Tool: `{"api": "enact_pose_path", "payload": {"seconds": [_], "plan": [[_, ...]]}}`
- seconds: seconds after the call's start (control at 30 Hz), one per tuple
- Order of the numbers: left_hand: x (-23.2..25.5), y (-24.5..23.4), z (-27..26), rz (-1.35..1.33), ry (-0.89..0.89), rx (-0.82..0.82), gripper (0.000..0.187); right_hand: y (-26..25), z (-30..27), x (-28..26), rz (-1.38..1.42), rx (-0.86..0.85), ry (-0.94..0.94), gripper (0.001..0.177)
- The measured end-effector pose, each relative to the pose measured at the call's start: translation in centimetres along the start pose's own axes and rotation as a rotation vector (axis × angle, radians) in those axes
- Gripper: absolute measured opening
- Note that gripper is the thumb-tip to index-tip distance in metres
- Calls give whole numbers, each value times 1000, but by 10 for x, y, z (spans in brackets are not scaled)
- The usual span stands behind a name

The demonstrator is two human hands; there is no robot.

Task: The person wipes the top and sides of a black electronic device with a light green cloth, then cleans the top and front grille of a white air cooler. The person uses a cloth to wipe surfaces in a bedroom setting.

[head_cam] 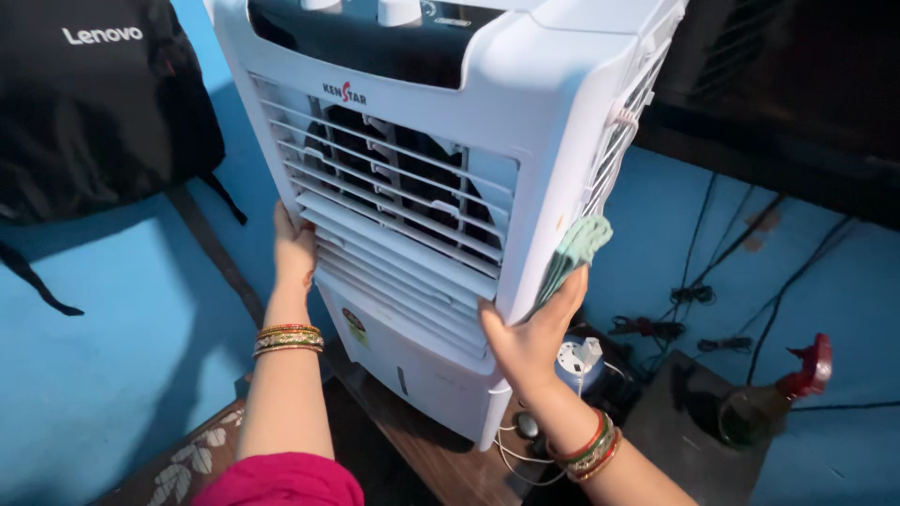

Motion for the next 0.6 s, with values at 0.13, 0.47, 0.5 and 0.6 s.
{"api": "enact_pose_path", "payload": {"seconds": [0.13, 0.47, 0.5, 0.6], "plan": [[-6, -4, 11, 39, 87, 7, 54, 4, -10, -4, -19, -44, 17, 122], [-46, -10, 33, -93, -184, -115, 61, 6, -29, 12, 35, 24, 329, 121], [-54, -7, 36, -63, -254, -113, 62, 8, -31, 16, 38, 23, 388, 122], [-64, 0, 32, -270, -350, -116, 64, 7, -26, 12, -46, 35, 290, 121]]}}
Point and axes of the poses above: each hand's wrist, its own z-axis towards the middle knuckle, its own y-axis out of the palm, x = y × z, the point moved 7 cm from there along z, towards the middle knuckle, and after that the axes turned 15 degrees about x, right-handed, at the moved point
